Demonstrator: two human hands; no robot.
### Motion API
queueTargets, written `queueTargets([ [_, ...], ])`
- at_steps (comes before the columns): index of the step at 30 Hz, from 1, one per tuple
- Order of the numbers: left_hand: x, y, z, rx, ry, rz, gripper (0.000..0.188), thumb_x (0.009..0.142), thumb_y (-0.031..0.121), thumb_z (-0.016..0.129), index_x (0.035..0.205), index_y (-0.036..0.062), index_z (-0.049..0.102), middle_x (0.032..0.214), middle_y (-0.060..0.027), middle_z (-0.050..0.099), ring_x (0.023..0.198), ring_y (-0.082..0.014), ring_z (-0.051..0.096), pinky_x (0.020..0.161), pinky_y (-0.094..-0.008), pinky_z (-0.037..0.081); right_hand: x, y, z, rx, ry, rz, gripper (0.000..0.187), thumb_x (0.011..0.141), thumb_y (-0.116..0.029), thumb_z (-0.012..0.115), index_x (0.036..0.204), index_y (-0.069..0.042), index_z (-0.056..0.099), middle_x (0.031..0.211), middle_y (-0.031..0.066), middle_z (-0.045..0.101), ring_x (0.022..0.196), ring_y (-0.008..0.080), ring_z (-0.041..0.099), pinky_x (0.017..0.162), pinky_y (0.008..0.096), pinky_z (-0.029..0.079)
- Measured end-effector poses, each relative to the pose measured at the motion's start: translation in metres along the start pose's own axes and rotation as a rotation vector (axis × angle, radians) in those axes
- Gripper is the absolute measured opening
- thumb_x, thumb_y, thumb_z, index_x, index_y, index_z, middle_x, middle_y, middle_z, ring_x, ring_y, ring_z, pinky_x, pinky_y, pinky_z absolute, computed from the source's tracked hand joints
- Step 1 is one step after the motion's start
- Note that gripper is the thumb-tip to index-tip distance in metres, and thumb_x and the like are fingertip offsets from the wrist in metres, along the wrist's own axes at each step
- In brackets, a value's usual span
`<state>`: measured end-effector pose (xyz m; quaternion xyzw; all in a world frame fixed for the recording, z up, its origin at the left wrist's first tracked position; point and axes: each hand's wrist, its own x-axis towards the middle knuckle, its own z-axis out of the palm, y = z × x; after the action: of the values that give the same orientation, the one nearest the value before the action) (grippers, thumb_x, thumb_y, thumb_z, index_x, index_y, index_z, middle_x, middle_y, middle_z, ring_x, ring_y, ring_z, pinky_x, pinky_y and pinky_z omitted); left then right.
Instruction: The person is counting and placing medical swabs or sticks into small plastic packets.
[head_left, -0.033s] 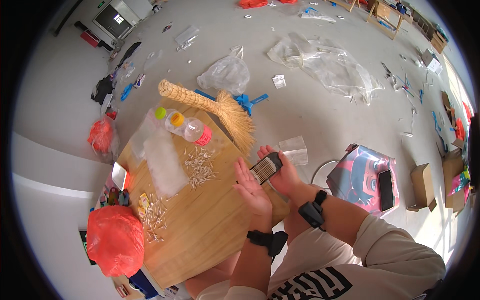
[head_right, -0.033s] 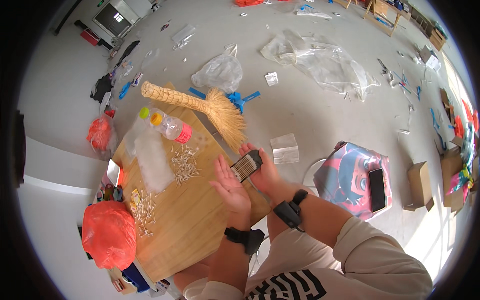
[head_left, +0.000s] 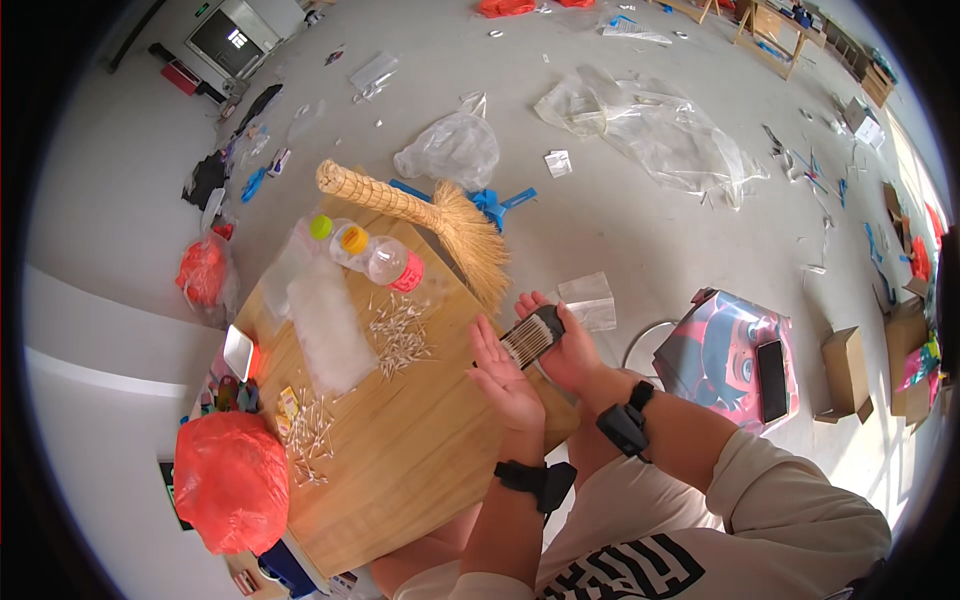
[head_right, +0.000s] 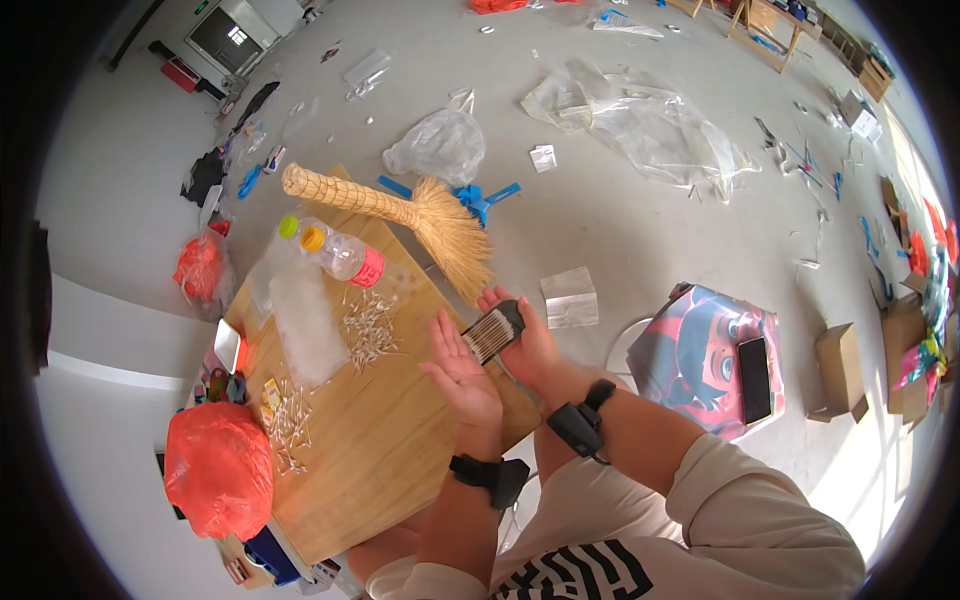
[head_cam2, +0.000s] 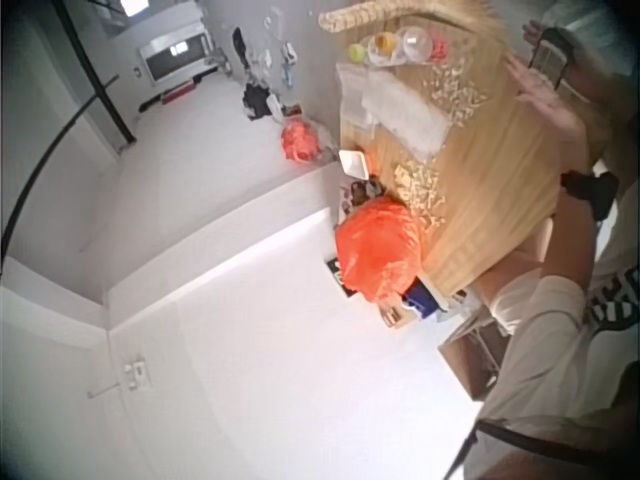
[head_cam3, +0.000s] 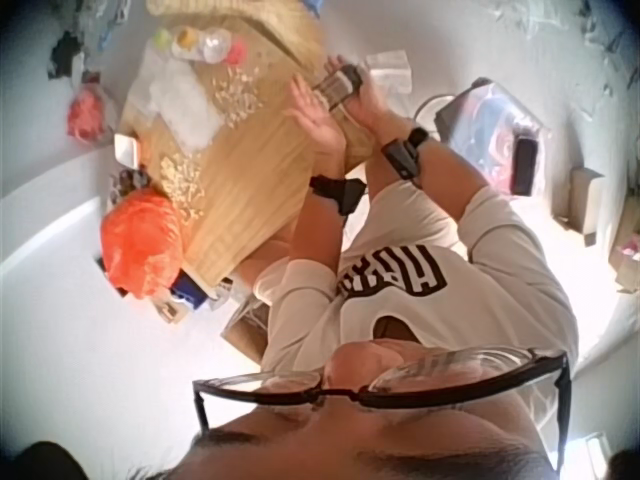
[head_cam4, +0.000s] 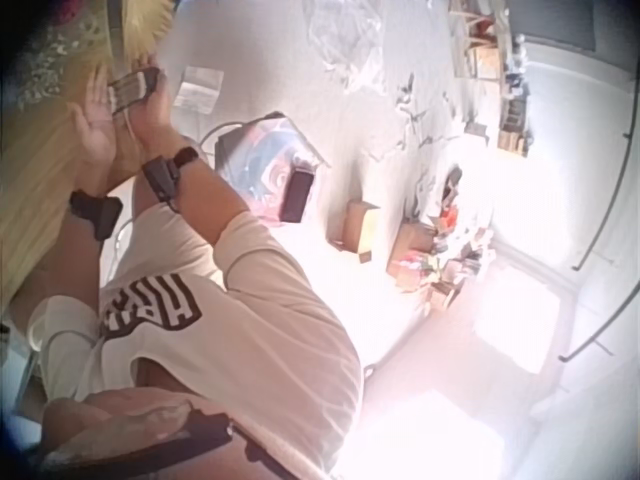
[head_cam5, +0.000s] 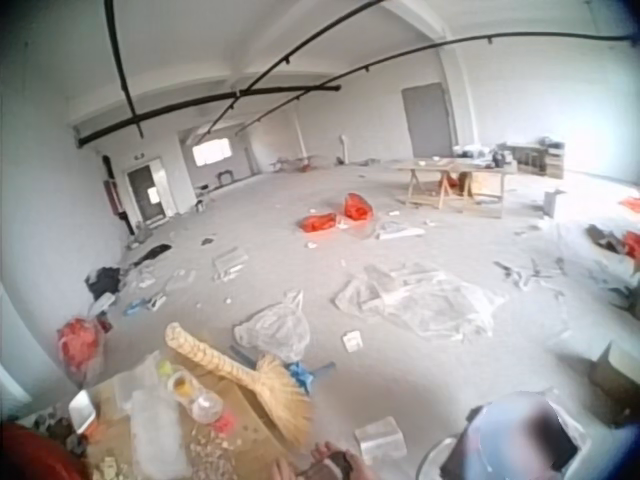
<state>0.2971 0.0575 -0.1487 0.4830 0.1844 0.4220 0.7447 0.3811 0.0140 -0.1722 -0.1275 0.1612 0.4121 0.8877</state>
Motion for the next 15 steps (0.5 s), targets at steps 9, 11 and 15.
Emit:
queueTargets([
  [9, -0.0004, -0.0023, 0.0038, 0.003, -0.026, 0.006, 0.087, 0.105, 0.065, 0.014, 0.161, -0.0014, 0.014, 0.168, -0.0200, 0.017, 0.157, -0.0328, 0.009, 0.127, -0.0465, 0.000, -0.0023, 0.0032, 0.0000, -0.015, -0.006, 0.027, 0.050, 0.113, -0.034, 0.029, 0.147, 0.000, 0.042, 0.152, 0.0146, 0.048, 0.144, 0.0289, 0.043, 0.120, 0.0440, 0.035],
  [11, -0.0005, -0.0028, 0.0047, -0.013, -0.020, 0.005, 0.086, 0.105, 0.064, 0.013, 0.160, -0.0015, 0.015, 0.168, -0.0201, 0.018, 0.157, -0.0333, 0.009, 0.127, -0.0463, 0.001, -0.0025, 0.0038, -0.0007, -0.019, -0.010, 0.028, 0.050, 0.113, -0.034, 0.029, 0.147, 0.000, 0.042, 0.152, 0.0145, 0.048, 0.144, 0.0287, 0.043, 0.120, 0.0441, 0.035],
  [15, -0.0002, -0.0046, 0.0044, -0.012, -0.022, 0.010, 0.085, 0.105, 0.063, 0.013, 0.160, -0.0017, 0.015, 0.168, -0.0202, 0.018, 0.157, -0.0338, 0.010, 0.127, -0.0460, 0.002, -0.0015, 0.0034, -0.0027, -0.007, -0.028, 0.037, 0.050, 0.113, -0.035, 0.029, 0.147, 0.000, 0.042, 0.152, 0.0141, 0.048, 0.143, 0.0284, 0.043, 0.120, 0.0445, 0.035],
])
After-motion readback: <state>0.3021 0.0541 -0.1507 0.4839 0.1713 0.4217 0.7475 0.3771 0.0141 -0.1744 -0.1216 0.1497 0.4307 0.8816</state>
